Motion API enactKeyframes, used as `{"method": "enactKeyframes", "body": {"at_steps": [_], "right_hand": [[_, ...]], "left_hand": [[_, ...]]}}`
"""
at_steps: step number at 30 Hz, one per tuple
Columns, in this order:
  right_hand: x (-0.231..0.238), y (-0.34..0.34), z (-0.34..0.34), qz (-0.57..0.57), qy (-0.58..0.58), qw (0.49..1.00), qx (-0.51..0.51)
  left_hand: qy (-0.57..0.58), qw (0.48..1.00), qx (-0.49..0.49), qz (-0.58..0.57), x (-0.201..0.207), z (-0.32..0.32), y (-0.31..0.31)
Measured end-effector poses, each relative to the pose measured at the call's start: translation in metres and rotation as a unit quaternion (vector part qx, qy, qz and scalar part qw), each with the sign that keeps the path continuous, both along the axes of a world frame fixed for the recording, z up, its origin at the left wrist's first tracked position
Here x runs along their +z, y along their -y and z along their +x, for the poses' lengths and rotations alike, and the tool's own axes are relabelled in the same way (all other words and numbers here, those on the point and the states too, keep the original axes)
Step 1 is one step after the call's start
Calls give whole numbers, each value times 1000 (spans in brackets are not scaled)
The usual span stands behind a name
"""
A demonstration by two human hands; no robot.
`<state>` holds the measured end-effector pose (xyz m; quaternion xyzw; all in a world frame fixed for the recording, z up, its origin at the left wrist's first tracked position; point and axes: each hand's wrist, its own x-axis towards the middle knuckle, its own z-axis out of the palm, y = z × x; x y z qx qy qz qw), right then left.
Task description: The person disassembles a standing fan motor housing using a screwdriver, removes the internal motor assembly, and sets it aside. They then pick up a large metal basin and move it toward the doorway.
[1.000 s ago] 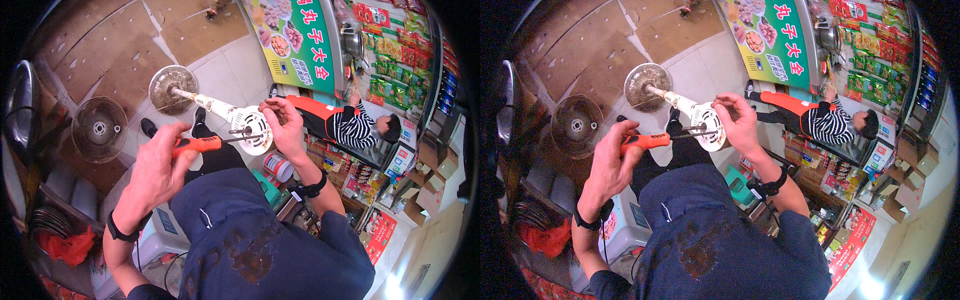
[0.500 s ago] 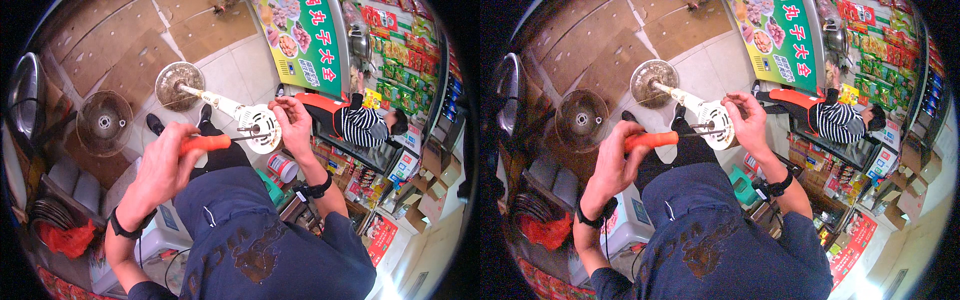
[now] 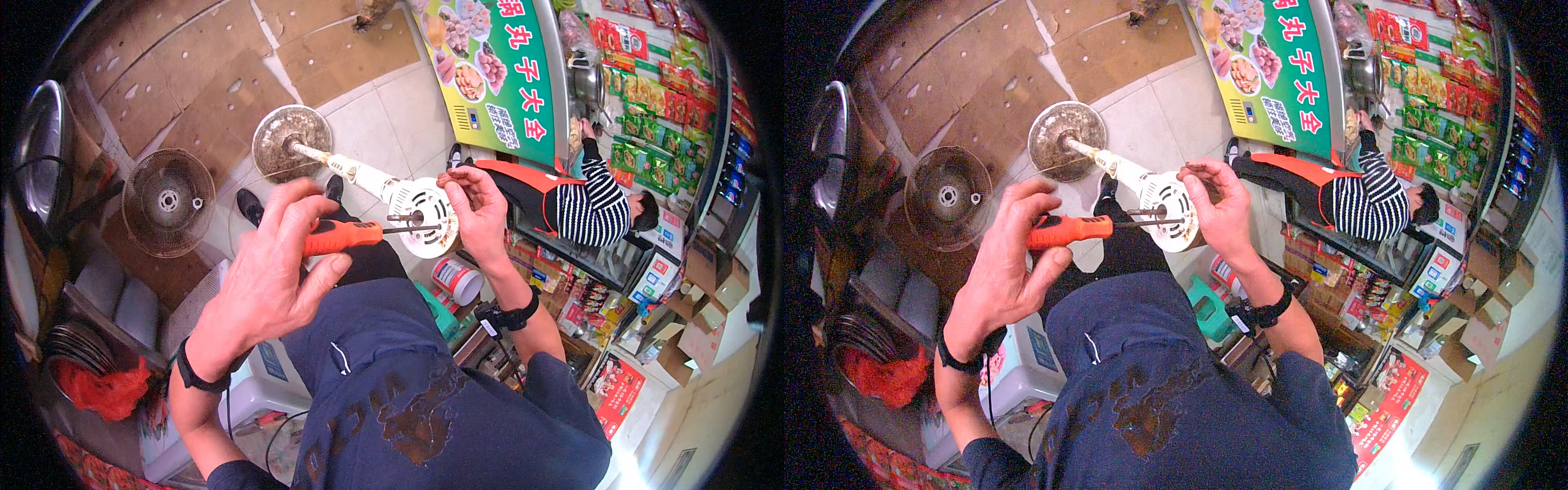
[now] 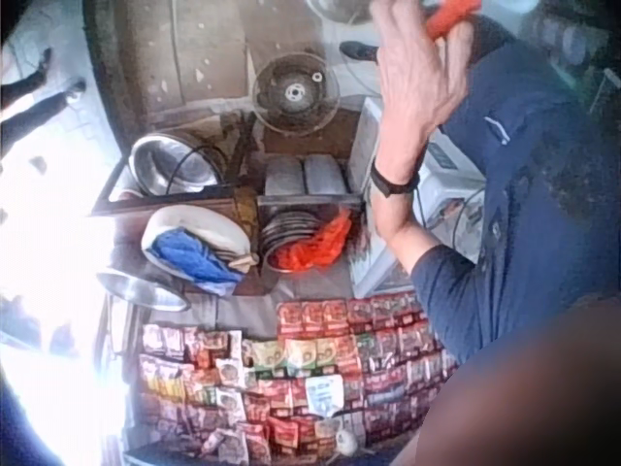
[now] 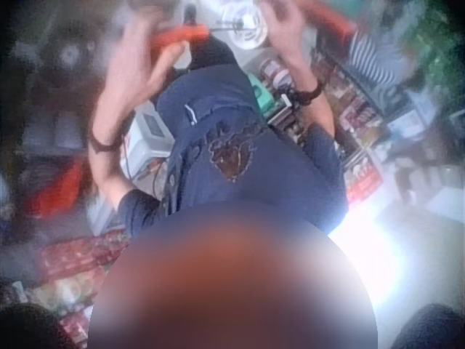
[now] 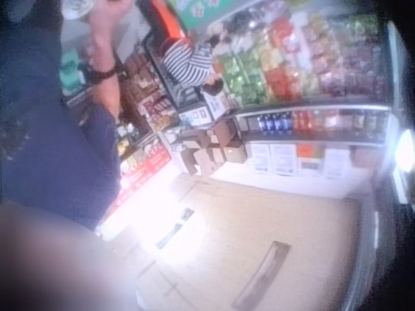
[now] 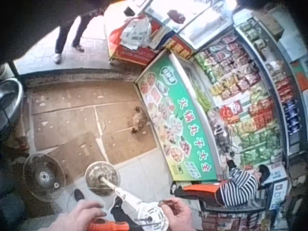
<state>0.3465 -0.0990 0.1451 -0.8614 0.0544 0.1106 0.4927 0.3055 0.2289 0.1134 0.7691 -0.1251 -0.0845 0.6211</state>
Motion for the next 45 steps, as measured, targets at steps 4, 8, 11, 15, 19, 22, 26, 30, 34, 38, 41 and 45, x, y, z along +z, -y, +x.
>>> {"method": "enactKeyframes", "body": {"at_steps": [4,8,11,15,19,22,26,30,34,38,41,45], "right_hand": [[0,-1,0,9,-3,1000,-8],[0,-1,1,3,1,1000,0],[0,0,0,2,-10,1000,-7],[0,0,0,5,-8,1000,-5],[0,0,0,10,-4,1000,-4],[-1,1,0,5,-5,1000,-9],[-1,2,1,-3,3,1000,-5],[0,2,0,4,-1,1000,-5],[1,0,0,-1,-2,1000,-8],[1,1,0,5,4,1000,2],[-1,2,0,12,5,1000,-1],[-2,2,0,-6,8,1000,5]], "left_hand": [[19,998,-60,9,1,2,-3],[-27,998,-55,-16,-2,-2,-4],[49,994,19,-96,-6,-6,1],[-2,995,-44,-89,-10,-8,1],[-33,999,-16,17,-9,-8,1],[23,999,17,-38,-10,-8,0],[-40,995,-82,25,-10,-14,-2],[-13,998,-4,-59,-12,-17,1],[31,988,-11,-151,-13,-12,2],[-108,992,-69,-6,-13,-8,1],[28,996,53,-63,-14,-7,4],[-2,996,-23,-83,-12,-10,3]]}}
